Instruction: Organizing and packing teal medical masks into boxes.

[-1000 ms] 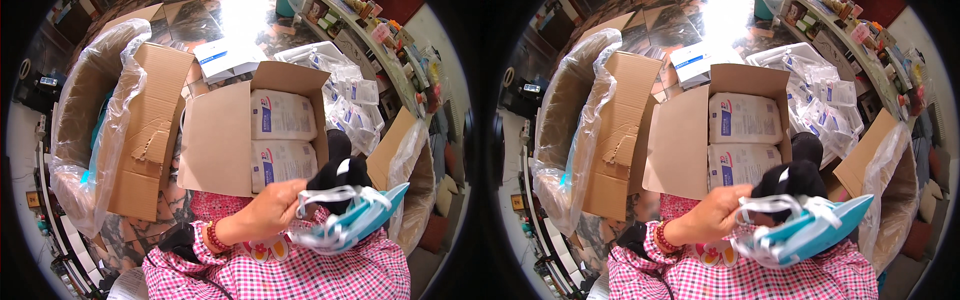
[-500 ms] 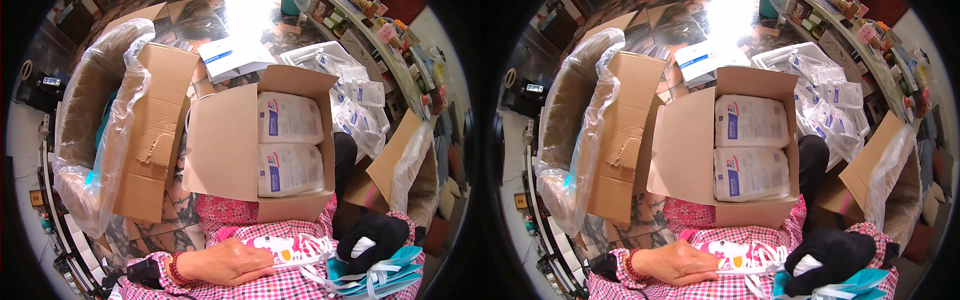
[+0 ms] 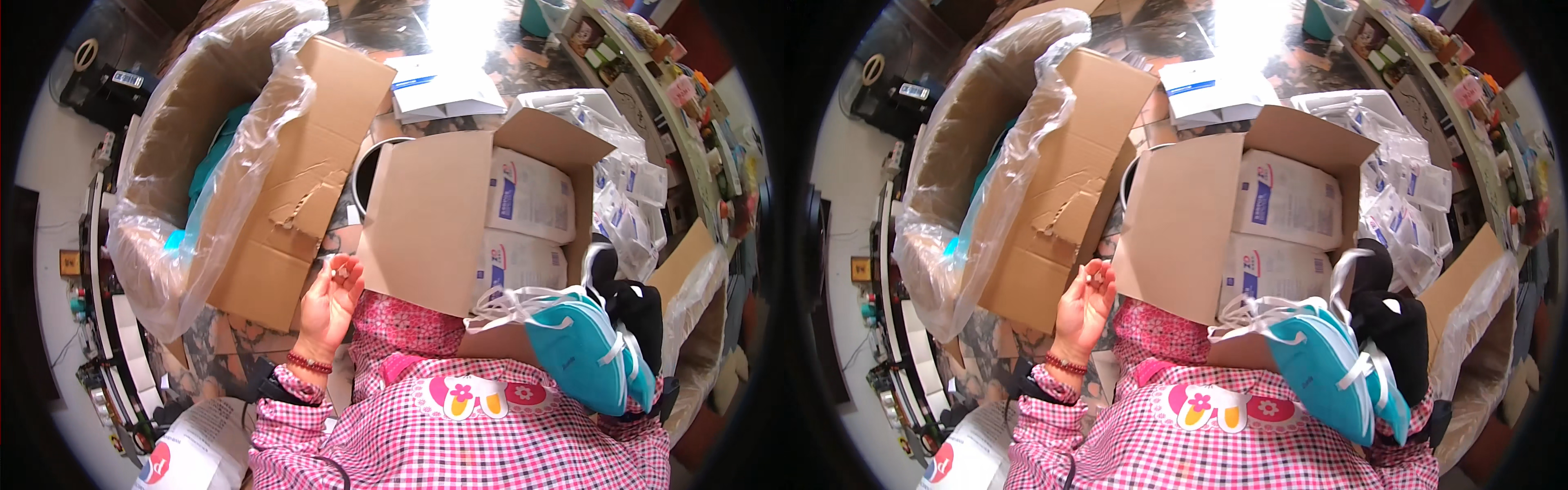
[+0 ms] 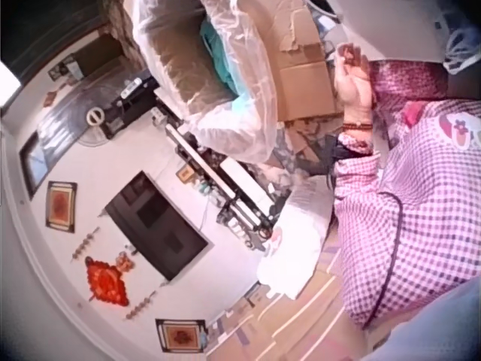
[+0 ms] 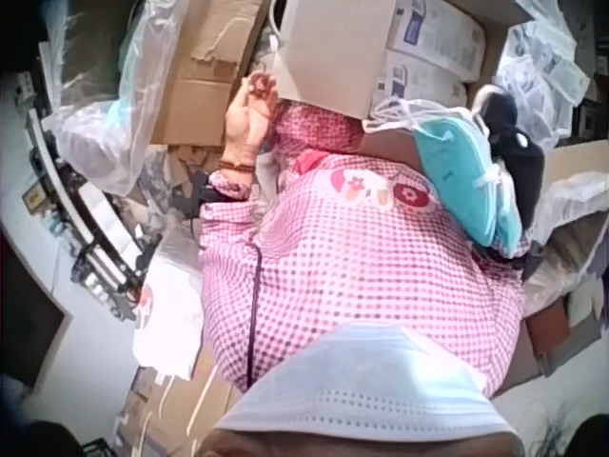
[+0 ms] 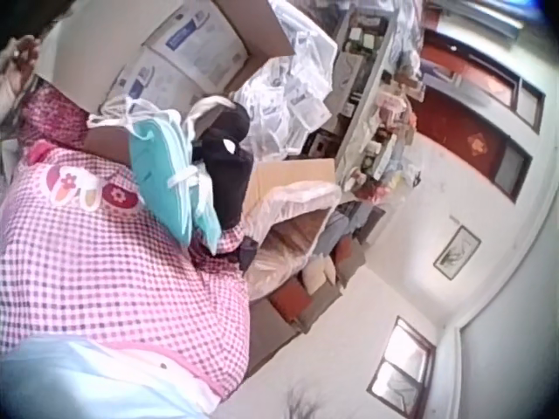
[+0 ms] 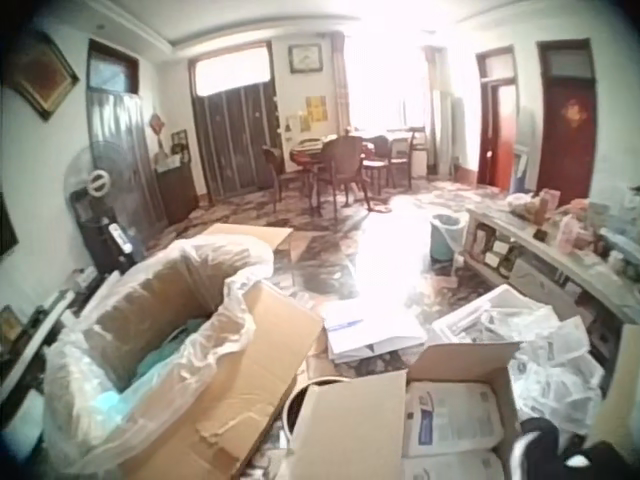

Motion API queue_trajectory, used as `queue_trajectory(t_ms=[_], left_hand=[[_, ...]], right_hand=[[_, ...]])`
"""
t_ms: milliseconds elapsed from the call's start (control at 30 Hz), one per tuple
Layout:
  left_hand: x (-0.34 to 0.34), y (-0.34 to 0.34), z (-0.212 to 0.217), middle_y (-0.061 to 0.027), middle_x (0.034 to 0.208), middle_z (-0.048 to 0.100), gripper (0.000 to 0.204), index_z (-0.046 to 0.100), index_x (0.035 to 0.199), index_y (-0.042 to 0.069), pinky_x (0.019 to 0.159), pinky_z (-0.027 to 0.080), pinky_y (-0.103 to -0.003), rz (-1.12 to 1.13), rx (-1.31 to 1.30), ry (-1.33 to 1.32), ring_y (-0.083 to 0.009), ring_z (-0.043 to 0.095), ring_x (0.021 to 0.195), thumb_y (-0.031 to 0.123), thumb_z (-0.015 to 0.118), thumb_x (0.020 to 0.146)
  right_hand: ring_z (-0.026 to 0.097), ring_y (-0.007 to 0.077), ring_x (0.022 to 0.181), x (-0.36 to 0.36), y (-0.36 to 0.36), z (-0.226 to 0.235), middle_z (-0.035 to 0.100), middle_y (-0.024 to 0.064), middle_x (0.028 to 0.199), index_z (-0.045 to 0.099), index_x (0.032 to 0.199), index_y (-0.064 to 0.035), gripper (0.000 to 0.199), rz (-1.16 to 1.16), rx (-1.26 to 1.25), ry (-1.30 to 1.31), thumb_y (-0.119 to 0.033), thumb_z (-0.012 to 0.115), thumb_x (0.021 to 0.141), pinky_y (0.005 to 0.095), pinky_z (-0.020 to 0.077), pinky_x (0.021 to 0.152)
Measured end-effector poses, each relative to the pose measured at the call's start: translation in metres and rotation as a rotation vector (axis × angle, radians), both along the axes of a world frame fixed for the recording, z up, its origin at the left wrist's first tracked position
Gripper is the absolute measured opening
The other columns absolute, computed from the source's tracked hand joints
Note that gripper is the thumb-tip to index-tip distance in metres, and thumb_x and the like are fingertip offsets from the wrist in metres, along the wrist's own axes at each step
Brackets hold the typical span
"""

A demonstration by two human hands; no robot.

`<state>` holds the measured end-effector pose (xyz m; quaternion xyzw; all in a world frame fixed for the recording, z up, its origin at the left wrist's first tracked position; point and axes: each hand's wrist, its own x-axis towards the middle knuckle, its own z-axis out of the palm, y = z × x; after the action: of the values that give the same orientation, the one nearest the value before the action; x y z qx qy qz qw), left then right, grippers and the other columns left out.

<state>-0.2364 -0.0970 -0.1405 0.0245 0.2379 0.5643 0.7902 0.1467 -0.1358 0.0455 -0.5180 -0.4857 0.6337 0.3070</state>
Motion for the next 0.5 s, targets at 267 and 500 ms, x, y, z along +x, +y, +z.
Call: queue_trajectory(t_ms=[267, 500], left_hand=[[-0.003, -0.005, -0.011, -0.0223, 0.146, 0.051, 0.046, 0.046, 0.142, -0.009, 0.113, 0.047, -0.043, 0.140, -0.033, -0.134, -0.0310, 0.052, 0.135, 0.024, 0.038, 0.111], [-0.006, -0.006, -0.030, -0.0214, 0.147, 0.051, 0.040, 0.044, 0.144, -0.008, 0.115, 0.045, -0.039, 0.153, -0.027, 0.097, -0.0298, 0.051, 0.137, 0.009, 0.038, 0.108]], right_hand=[[0.064, 0.0163, 0.073, -0.017, 0.002, -0.013, 0.065, 0.0075, 0.079, 0.068, 0.085, 0.0019, 0.022, -0.034, -0.011, -0.020, -0.019, 0.066, 0.091, 0.0284, 0.0495, 0.067], [0.063, 0.0160, 0.072, -0.019, 0.004, -0.010, 0.065, 0.0067, 0.079, 0.068, 0.084, 0.0017, 0.022, -0.110, -0.005, -0.061, -0.019, 0.064, 0.092, 0.0282, 0.0487, 0.067]])
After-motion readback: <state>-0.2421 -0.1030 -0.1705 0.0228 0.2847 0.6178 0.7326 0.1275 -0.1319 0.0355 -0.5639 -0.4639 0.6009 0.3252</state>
